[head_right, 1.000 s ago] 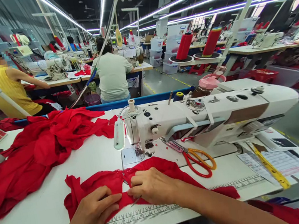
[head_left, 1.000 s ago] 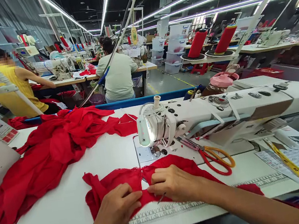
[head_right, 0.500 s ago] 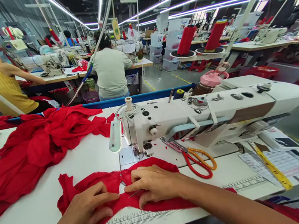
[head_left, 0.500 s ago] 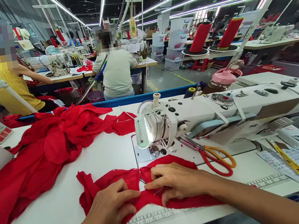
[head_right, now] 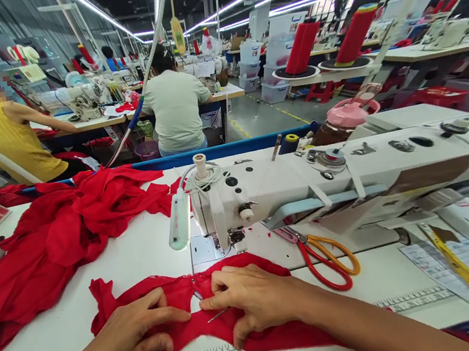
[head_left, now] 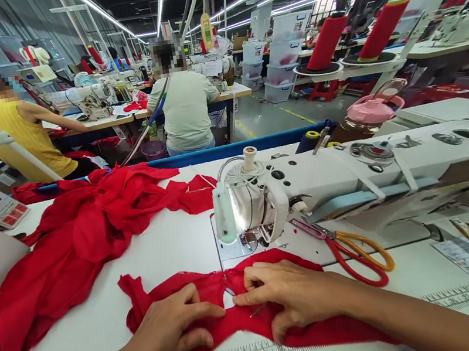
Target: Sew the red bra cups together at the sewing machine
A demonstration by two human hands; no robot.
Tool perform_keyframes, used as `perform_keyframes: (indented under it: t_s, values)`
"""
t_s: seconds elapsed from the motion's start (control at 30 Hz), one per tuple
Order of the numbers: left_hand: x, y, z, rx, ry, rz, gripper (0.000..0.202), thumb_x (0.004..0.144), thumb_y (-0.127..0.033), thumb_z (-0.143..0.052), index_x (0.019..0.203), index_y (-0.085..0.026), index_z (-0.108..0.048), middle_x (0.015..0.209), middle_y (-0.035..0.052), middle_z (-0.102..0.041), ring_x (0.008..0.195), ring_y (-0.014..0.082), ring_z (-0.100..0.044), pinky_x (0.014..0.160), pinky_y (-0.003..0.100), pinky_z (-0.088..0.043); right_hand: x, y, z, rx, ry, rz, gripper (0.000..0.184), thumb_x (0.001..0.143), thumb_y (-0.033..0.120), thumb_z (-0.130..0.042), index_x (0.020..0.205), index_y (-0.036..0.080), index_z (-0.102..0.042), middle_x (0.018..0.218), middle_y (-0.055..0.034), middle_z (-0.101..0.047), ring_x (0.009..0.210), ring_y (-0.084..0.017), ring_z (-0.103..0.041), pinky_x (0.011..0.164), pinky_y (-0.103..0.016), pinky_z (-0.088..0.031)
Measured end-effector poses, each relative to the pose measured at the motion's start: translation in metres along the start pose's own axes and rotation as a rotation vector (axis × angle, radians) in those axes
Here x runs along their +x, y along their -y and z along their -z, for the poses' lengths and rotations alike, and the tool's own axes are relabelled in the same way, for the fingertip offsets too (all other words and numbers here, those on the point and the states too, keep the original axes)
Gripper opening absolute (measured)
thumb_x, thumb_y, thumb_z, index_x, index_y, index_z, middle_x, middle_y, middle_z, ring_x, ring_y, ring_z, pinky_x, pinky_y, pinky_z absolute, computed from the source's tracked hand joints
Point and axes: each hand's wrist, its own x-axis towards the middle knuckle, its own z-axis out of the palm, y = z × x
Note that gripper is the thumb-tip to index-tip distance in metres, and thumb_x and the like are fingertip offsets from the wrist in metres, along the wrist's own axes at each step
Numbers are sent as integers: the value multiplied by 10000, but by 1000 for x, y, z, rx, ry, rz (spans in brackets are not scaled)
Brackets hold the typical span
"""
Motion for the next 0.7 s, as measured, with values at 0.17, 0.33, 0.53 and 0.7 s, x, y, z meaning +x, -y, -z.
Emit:
perform_keyframes:
  t_s: [0.17, 0.33, 0.53, 0.7]
  values:
    - [4, -2, 3, 56, -8, -11, 444, 851, -330, -781, 1235, -494, -629, 951, -43, -547, 857, 171, -572, 681, 249, -337, 1, -3, -3, 18, 3, -5, 634, 797, 382, -814, 1377, 356, -561, 1153, -29, -582, 989, -222, -573, 653, -267, -353]
    - [2, -2, 4, 87, -16, -40, 469, 793, -371, -831, 1210, -461, -637, 949, -45, -545, 830, 169, -568, 646, 246, -320, 0, 0, -1, 13, 16, -20, 637, 800, 365, -812, 1384, 357, -558, 1158, -34, -582, 981, -227, -578, 659, -277, -372]
    - [-1, -1, 2, 97, -6, -37, 536, 778, -421, -841, 1257, -476, -606, 1015, -33, -564, 888, 195, -583, 657, 255, -330, -1, -1, -2, 33, -14, -11, 612, 814, 374, -800, 1378, 368, -562, 1113, -29, -585, 957, -223, -574, 650, -277, -365]
    - [0, 0, 0, 93, 24, -4, 519, 819, -420, -801, 1280, -514, -582, 1033, -21, -550, 919, 224, -591, 682, 273, -348, -1, -1, -1, 33, 2, -5, 624, 830, 387, -786, 1401, 361, -537, 1141, -31, -571, 994, -222, -565, 651, -271, -350]
